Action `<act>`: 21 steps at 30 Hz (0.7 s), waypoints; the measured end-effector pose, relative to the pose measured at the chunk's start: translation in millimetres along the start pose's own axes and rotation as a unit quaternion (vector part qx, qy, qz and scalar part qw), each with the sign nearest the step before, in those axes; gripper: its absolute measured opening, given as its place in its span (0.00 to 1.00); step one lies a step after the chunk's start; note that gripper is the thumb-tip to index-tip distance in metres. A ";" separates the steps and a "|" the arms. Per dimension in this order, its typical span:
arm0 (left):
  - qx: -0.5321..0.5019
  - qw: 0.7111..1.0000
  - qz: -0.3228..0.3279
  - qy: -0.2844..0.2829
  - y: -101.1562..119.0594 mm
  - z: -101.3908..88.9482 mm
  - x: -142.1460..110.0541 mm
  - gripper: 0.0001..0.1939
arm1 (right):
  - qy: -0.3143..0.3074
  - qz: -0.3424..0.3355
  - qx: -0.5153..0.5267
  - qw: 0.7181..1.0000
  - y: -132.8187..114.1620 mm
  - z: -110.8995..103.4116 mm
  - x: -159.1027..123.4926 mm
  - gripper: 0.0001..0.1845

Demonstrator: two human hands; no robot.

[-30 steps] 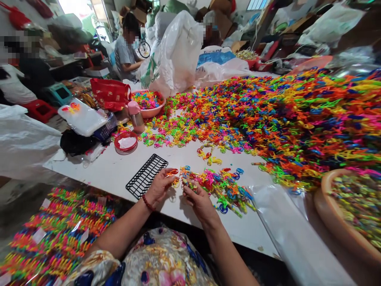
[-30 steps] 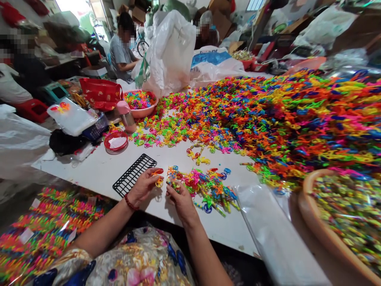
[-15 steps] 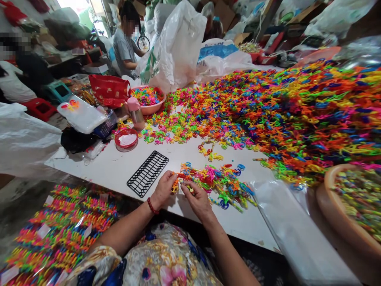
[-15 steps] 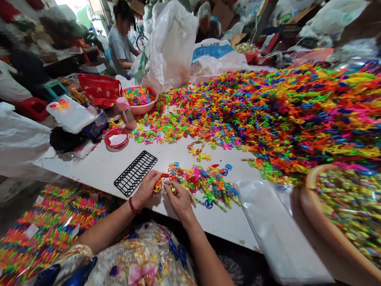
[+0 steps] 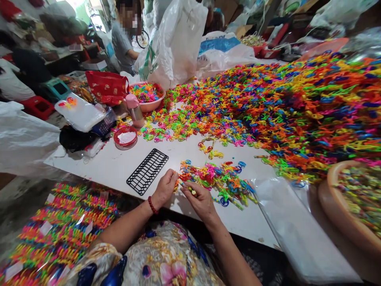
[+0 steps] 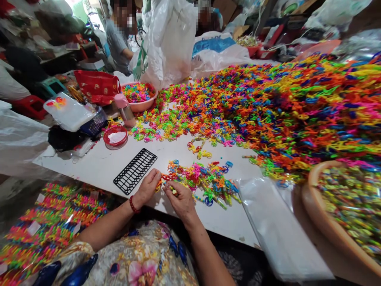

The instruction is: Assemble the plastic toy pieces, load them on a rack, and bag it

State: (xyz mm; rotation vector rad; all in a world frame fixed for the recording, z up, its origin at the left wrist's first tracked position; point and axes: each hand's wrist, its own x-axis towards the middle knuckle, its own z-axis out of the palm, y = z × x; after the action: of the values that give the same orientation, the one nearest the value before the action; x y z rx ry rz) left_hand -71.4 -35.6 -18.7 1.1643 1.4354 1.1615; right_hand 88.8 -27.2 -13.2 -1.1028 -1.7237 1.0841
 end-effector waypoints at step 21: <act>0.295 0.954 0.031 0.046 15.7 10.1 107.7 0.10 | 0.139 -0.024 -0.298 0.944 19.4 -75.3 7.6 0.23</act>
State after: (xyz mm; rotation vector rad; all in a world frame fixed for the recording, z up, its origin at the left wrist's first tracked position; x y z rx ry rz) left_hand -73.3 73.6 -14.3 1.5826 1.9037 0.8519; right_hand 160.7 2.4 -6.7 -1.4855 -1.8777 0.3390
